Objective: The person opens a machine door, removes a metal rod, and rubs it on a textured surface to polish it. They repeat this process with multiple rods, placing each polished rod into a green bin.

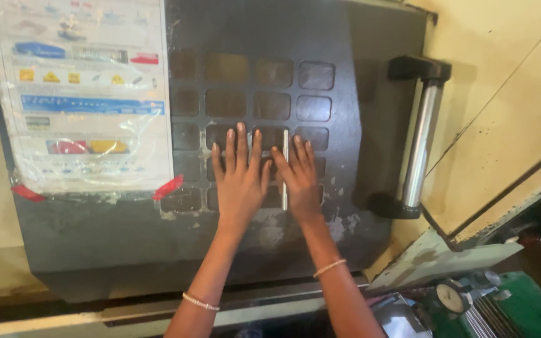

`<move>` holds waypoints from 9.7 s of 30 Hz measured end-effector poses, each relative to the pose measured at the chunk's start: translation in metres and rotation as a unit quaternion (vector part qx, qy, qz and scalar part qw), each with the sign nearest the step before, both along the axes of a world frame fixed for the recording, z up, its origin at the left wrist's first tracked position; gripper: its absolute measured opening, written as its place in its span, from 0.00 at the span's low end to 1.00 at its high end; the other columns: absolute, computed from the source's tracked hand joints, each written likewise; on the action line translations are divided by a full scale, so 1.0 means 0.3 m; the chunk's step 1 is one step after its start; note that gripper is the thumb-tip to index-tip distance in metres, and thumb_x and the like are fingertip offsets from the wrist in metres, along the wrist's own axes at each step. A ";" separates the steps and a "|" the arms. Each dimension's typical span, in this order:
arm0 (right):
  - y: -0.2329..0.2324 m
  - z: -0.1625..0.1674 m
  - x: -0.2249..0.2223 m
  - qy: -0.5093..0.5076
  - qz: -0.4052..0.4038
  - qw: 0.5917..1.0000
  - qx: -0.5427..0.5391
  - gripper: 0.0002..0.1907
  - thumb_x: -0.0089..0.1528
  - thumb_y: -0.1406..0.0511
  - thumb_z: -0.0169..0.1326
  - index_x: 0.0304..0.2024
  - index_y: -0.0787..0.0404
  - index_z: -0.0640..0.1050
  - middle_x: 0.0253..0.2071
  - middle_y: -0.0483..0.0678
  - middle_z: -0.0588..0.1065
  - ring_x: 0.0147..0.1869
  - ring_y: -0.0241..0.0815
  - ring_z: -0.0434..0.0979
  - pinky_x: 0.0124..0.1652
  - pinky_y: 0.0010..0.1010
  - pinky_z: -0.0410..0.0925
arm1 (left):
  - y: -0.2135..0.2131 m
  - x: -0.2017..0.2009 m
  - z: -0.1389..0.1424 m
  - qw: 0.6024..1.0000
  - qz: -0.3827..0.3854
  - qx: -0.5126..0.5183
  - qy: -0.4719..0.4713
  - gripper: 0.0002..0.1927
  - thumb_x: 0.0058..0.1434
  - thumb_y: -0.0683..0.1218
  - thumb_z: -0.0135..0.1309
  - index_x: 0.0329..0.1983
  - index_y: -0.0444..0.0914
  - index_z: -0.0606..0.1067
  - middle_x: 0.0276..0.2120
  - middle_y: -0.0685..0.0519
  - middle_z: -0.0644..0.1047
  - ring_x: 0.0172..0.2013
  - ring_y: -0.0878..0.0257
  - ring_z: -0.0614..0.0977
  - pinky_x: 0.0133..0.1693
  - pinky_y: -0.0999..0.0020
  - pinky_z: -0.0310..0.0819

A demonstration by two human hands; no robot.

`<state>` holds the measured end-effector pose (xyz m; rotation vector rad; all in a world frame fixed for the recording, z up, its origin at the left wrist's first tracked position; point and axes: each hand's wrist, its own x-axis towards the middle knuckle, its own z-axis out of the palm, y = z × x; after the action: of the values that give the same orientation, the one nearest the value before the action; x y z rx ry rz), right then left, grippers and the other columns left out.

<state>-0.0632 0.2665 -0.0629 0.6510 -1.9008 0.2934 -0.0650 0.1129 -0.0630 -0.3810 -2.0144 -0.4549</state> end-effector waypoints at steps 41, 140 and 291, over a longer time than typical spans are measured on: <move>0.006 -0.019 -0.028 0.034 0.008 0.999 0.017 0.22 0.63 0.70 0.56 0.60 0.67 0.77 0.60 0.65 0.73 0.72 0.64 0.67 0.71 0.58 0.58 | 0.009 -0.032 -0.017 1.000 -0.011 0.023 -0.012 0.29 0.72 0.55 0.48 0.74 0.42 0.65 0.75 0.43 0.58 0.75 0.48 0.58 0.72 0.41 0.43; 0.027 -0.049 0.005 0.026 -0.007 1.000 0.007 0.24 0.64 0.71 0.59 0.63 0.63 0.76 0.65 0.61 0.71 0.76 0.61 0.64 0.74 0.57 0.56 | 0.027 0.044 -0.048 0.998 0.017 -0.004 -0.067 0.29 0.80 0.57 0.43 0.80 0.44 0.61 0.78 0.44 0.52 0.77 0.47 0.50 0.74 0.42 0.34; 0.107 -0.294 0.235 -0.072 -0.018 0.997 0.001 0.25 0.66 0.69 0.58 0.67 0.60 0.73 0.71 0.61 0.65 0.79 0.58 0.60 0.76 0.54 0.54 | 0.047 0.178 -0.191 0.995 -0.015 -0.049 -0.080 0.27 0.80 0.53 0.45 0.80 0.44 0.63 0.78 0.36 0.53 0.77 0.44 0.52 0.74 0.40 0.39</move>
<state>0.0072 0.2986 -0.1512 0.6090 -2.0482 0.3227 -0.0115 0.1271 -0.1203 -0.4469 -2.1953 -0.4170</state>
